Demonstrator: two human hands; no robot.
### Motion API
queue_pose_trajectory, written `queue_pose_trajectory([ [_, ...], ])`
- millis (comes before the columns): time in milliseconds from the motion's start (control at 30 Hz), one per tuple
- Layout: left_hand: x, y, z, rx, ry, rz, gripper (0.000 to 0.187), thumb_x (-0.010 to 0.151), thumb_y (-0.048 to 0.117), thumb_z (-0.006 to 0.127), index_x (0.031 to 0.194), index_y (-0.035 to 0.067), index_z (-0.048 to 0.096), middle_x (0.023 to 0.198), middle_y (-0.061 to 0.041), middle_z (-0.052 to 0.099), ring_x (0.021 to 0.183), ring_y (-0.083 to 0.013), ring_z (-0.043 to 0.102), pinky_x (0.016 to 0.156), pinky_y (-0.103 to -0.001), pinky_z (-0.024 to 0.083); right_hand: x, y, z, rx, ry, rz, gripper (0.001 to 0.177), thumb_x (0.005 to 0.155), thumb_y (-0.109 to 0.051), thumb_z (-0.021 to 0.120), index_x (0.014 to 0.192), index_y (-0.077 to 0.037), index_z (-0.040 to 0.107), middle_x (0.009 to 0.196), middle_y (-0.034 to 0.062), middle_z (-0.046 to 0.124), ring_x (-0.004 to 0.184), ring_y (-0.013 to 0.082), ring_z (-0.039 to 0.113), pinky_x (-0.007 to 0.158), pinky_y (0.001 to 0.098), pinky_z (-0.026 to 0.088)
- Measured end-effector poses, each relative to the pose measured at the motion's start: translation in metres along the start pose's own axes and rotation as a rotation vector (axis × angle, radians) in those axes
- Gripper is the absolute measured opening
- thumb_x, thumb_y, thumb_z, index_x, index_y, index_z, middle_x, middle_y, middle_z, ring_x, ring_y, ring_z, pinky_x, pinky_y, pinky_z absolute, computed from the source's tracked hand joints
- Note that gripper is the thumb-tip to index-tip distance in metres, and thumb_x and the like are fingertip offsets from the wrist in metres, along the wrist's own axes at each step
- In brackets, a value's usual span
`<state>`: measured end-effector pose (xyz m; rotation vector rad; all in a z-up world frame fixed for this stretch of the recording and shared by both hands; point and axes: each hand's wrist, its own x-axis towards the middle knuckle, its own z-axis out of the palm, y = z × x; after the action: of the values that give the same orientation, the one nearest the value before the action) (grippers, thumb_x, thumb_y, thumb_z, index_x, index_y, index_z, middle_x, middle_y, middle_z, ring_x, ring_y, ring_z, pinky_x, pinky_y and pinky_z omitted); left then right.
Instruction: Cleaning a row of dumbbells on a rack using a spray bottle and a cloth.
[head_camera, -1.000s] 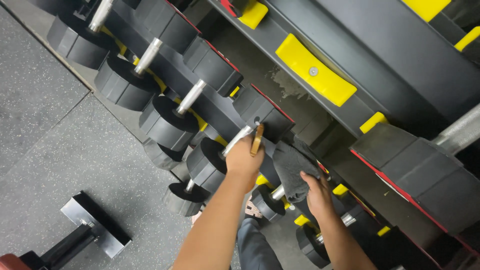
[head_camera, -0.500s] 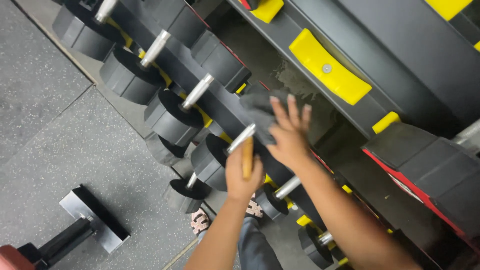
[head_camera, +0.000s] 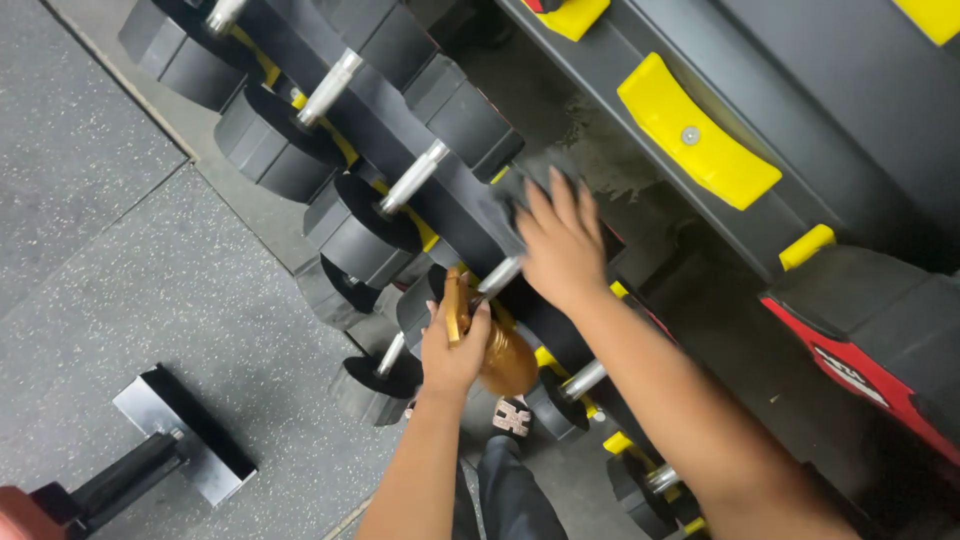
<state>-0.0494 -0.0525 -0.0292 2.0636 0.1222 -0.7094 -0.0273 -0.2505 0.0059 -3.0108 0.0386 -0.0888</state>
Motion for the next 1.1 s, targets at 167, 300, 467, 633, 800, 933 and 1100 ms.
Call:
queue_pose_trajectory([
  [167,0.013,-0.029,-0.016,-0.096,-0.014,0.039,0.061,0.088,0.040,0.070,0.142,0.015,0.060,0.129,-0.012,0.071,0.131,-0.0274,0.058,0.112,-0.034,0.040,-0.118,0.049,0.033,0.024,0.061,0.122,0.040,0.066,-0.010,0.075,0.105,-0.003,0.070,0.154,0.0124,0.050,0.151,0.0412,0.036,0.122,0.0548,0.036],
  [300,0.024,-0.024,-0.033,-0.202,-0.069,-0.064,0.059,0.087,0.038,0.073,0.137,0.009,0.063,0.117,-0.010,0.076,0.109,-0.0201,0.073,0.098,-0.033,0.052,-0.137,0.070,0.064,0.123,0.183,0.317,0.035,0.080,-0.005,0.070,0.115,0.000,0.067,0.162,0.0127,0.047,0.151,0.0406,0.041,0.124,0.0479,0.037],
  [467,0.021,-0.031,-0.036,-0.285,-0.140,0.089,0.056,0.092,0.032,0.073,0.140,0.006,0.061,0.116,-0.014,0.073,0.108,-0.0212,0.068,0.097,-0.033,0.051,-0.021,-0.003,0.008,0.028,0.179,0.323,0.051,0.073,-0.015,0.074,0.122,-0.006,0.068,0.157,0.0160,0.047,0.143,0.0478,0.038,0.117,0.0642,0.025],
  [633,0.011,0.004,-0.063,-0.209,-0.039,0.399,0.055,0.094,0.020,0.075,0.142,0.001,0.057,0.134,-0.015,0.066,0.124,-0.0212,0.061,0.103,-0.034,0.046,0.079,-0.014,0.071,-0.292,-0.047,0.402,0.052,0.083,-0.027,0.066,0.133,-0.011,0.067,0.157,0.0185,0.045,0.145,0.0512,0.032,0.112,0.0770,0.013],
  [800,0.014,0.027,-0.096,-0.342,-0.057,0.403,0.060,0.092,0.012,0.070,0.148,0.003,0.050,0.142,-0.013,0.062,0.120,-0.0220,0.066,0.103,-0.033,0.051,0.105,-0.032,0.086,-0.656,-0.463,0.388,0.051,0.097,-0.027,0.043,0.138,-0.004,0.060,0.155,0.0227,0.042,0.141,0.0496,0.033,0.107,0.0755,0.012],
  [933,0.029,0.019,-0.099,-0.345,-0.033,0.493,0.064,0.096,0.006,0.067,0.155,0.002,0.043,0.144,-0.016,0.061,0.134,-0.0238,0.061,0.113,-0.036,0.046,0.070,-0.039,0.074,-0.725,-0.392,0.176,0.050,0.097,-0.030,0.042,0.137,-0.006,0.061,0.156,0.0197,0.044,0.145,0.0443,0.034,0.115,0.0670,0.011],
  [1100,0.041,0.024,-0.099,-0.319,-0.055,0.559,0.066,0.096,0.007,0.066,0.155,0.000,0.040,0.141,-0.020,0.061,0.133,-0.0267,0.062,0.114,-0.037,0.045,0.065,0.002,0.026,-0.359,-0.318,-0.073,0.041,0.100,-0.023,0.054,0.134,-0.006,0.069,0.150,0.0130,0.054,0.147,0.0378,0.040,0.123,0.0626,0.025],
])
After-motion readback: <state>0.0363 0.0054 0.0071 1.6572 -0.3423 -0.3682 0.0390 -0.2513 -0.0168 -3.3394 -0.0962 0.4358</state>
